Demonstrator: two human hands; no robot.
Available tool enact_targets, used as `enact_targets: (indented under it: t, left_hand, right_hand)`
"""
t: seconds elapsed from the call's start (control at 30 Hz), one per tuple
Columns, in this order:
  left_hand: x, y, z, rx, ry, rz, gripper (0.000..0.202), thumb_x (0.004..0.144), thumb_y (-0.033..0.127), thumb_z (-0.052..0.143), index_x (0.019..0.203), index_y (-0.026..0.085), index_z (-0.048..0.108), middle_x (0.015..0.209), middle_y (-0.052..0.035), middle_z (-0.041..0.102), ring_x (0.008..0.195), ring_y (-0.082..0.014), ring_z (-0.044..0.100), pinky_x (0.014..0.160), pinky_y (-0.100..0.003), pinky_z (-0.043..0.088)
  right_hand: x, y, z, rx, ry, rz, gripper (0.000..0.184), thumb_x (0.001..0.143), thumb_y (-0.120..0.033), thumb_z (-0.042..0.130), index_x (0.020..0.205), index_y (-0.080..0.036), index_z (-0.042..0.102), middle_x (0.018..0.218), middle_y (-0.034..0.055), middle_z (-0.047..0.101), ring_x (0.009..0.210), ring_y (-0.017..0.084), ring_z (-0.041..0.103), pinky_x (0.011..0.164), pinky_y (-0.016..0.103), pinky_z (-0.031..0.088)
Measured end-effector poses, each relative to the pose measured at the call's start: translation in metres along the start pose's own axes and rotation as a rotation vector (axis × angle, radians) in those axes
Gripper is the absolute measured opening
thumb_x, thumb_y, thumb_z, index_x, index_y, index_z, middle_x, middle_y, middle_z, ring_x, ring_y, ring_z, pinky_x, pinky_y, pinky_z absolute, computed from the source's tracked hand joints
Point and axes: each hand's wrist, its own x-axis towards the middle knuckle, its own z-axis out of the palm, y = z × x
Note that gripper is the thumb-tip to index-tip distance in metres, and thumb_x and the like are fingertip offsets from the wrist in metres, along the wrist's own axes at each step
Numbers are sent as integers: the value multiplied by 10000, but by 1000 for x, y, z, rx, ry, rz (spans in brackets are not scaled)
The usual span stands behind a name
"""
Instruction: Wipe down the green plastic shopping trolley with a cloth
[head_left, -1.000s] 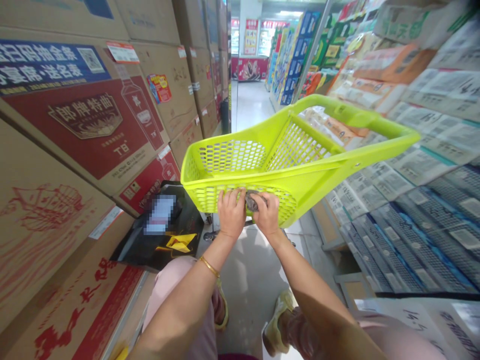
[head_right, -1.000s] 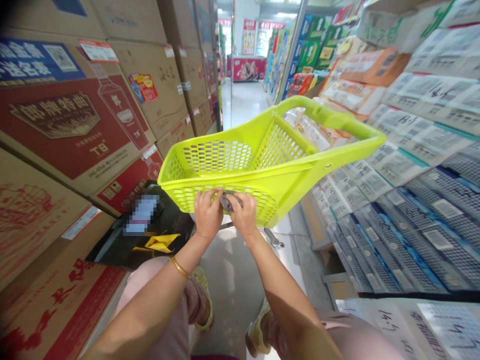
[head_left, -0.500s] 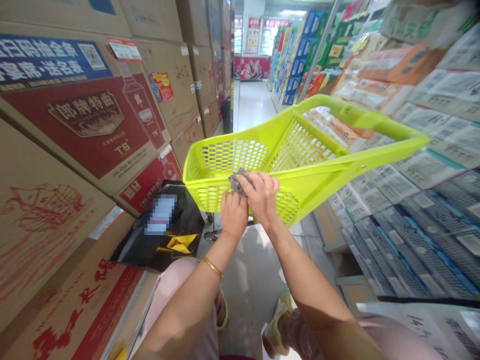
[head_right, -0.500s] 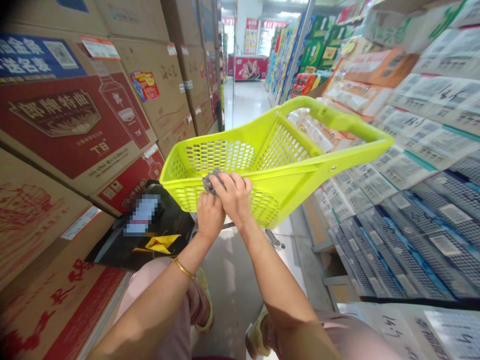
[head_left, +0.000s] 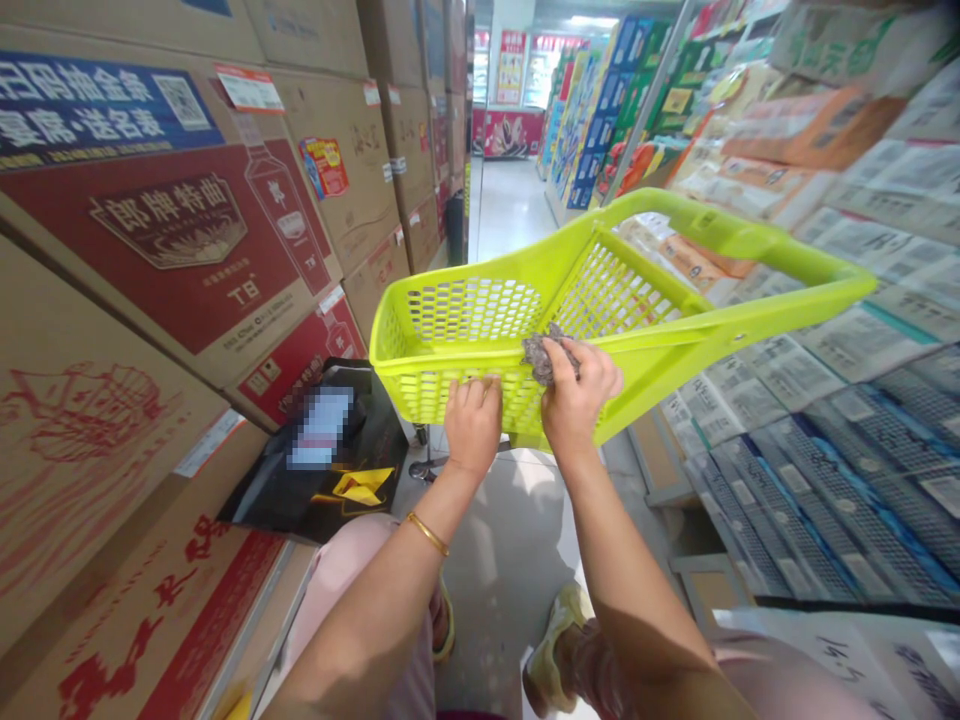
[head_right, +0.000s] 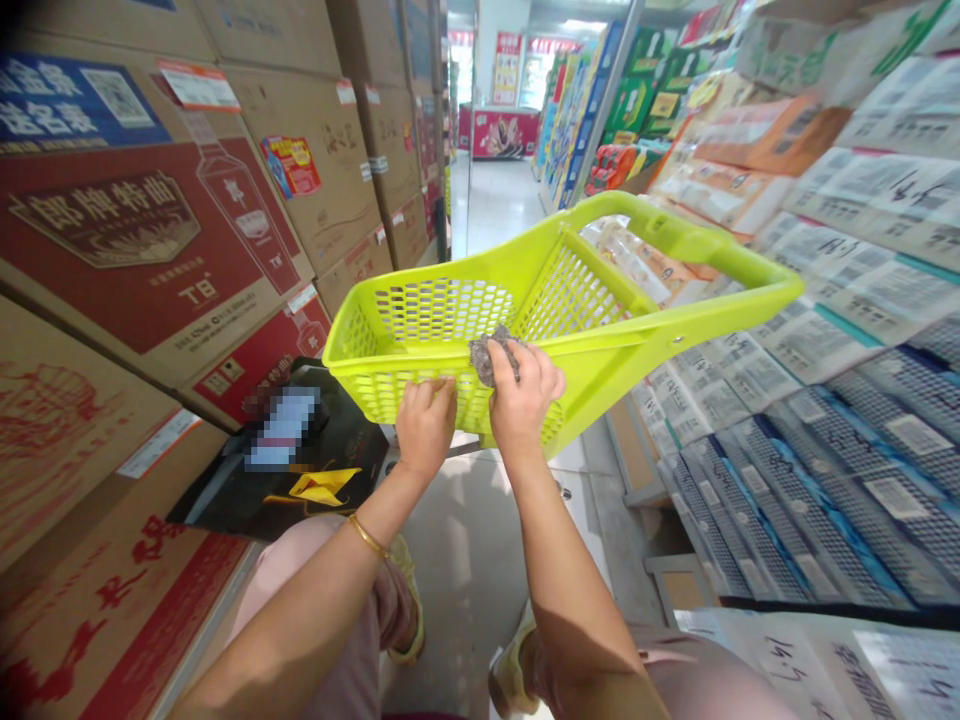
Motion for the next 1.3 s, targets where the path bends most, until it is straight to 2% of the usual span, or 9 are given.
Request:
enact_targets:
  t: [0.13,0.23,0.4,0.57,0.73,0.87,1.1,1.23,1.3]
  left_hand:
    - [1,1,0,-52,-13,-45,213,924,207,471,1040,197,648,980,-70,675,885,-208,593,958,-408,437]
    - [0,-1,2,-106,-34,-87,204,924,228,468,935,202,670,941,-76,668,933,-216,585,985,-415,431]
    - [0,-6,5,-181,48,-116,242,928,210,441,1074,198,634,1087,-81,648,1083,-215,548,1000,-371,436]
    - [0,-10,5,-82,-10,-50,235,927,241,458,897,202,688,878,-75,659,903,-225,577,901,-379,459]
    - [1,-11,5,-44,31,30,228,929,228,474,1067,207,655,951,-66,679,855,-209,569,895,-365,434]
    - [1,-11,6,-63,17,13,230,935,233,469,1071,201,652,995,-74,684,890,-207,574,924,-376,421]
    - [-7,2,0,-15,106,42,219,927,215,478,1083,182,629,1051,-90,676,1019,-218,574,1062,-471,319]
    - [-11,10,3,-15,92,135,246,928,181,456,1125,175,603,1059,-91,672,1010,-210,583,1006,-410,392]
    - [-11,11,7,-29,47,125,275,929,165,435,1164,158,578,1087,-113,656,1032,-218,580,954,-382,438]
  right_hand:
    - [1,-18,3,51,-117,5,339,893,-184,453,1157,-313,621,1103,53,642,1115,209,496,924,376,293]
    - [7,-36,5,100,-280,-118,299,910,-235,470,1159,-315,615,1130,31,651,1107,183,493,933,350,272]
    - [18,-54,11,161,-371,-294,282,931,-319,460,1177,-323,596,1161,14,645,1103,165,484,934,334,264]
    - [19,-38,5,127,-357,-290,310,930,-247,445,1195,-325,586,1188,15,640,1106,155,506,1028,366,243]
    - [26,-2,-11,17,-336,-191,365,881,-139,441,1173,-282,606,1143,32,640,1073,165,525,1089,393,270]
    - [34,15,-18,-6,-365,-179,419,840,-104,440,1193,-270,592,1121,40,620,1058,178,517,1059,392,325]
    - [37,8,-16,-48,-392,-188,401,850,-125,455,1191,-290,588,1085,50,600,962,187,480,895,340,355]
    - [38,-3,-12,-69,-396,-166,375,871,-143,444,1182,-294,589,1068,50,594,924,182,467,863,330,338]
    - [38,-10,-10,-65,-389,-155,356,881,-163,442,1178,-291,590,1057,51,594,915,181,464,861,327,336]
